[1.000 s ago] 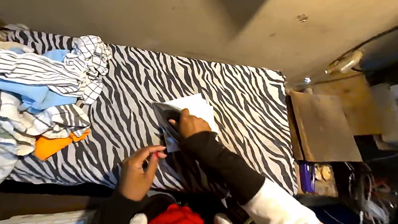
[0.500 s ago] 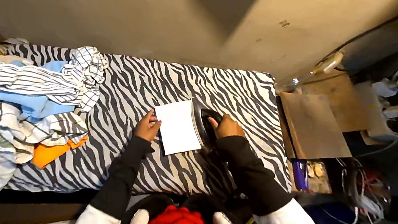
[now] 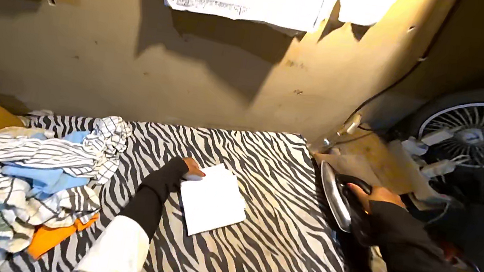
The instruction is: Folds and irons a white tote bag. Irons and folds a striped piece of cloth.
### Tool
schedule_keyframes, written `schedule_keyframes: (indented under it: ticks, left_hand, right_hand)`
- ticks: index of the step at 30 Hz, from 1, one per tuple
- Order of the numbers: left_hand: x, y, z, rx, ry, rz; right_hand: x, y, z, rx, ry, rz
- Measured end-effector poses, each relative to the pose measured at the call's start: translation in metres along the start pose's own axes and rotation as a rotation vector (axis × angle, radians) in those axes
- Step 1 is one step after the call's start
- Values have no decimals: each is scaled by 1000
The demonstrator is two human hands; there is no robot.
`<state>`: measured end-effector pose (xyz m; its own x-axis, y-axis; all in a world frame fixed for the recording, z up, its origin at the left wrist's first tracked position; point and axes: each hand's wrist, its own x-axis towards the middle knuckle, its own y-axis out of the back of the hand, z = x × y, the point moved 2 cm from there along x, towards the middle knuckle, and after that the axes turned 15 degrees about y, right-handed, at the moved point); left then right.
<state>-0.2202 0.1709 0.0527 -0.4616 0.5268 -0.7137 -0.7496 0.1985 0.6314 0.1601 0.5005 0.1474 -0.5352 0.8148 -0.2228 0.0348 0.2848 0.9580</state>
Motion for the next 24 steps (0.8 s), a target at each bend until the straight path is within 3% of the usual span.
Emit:
schedule_keyframes:
  ticks: [6,12,15,18,20,22,24]
  left_hand:
    - [-11,-4,30,-306,-411,-121]
    - [10,-8,37,-71,-220,-137]
    - [6,-7,39,-134,-311,-109]
    - [-18,0,46,-204,-451,-95]
    - [-33,3,47,-221,-507,-100]
    - [-39,5,47,-201,-534,-114]
    - [-35,6,45,-182,-520,-118]
  right_hand:
    - [42,-8,48,59,-47,72]
    - [59,-6,53,71,-77,64]
    - [54,-4,44,-31,-26,152]
    - [16,6,-10,-38,287,364]
    - [-17,-12,-80,129,521,271]
    - [-31,-72,-139,453,751,131]
    - [-34,-133,-178,683,852,-24]
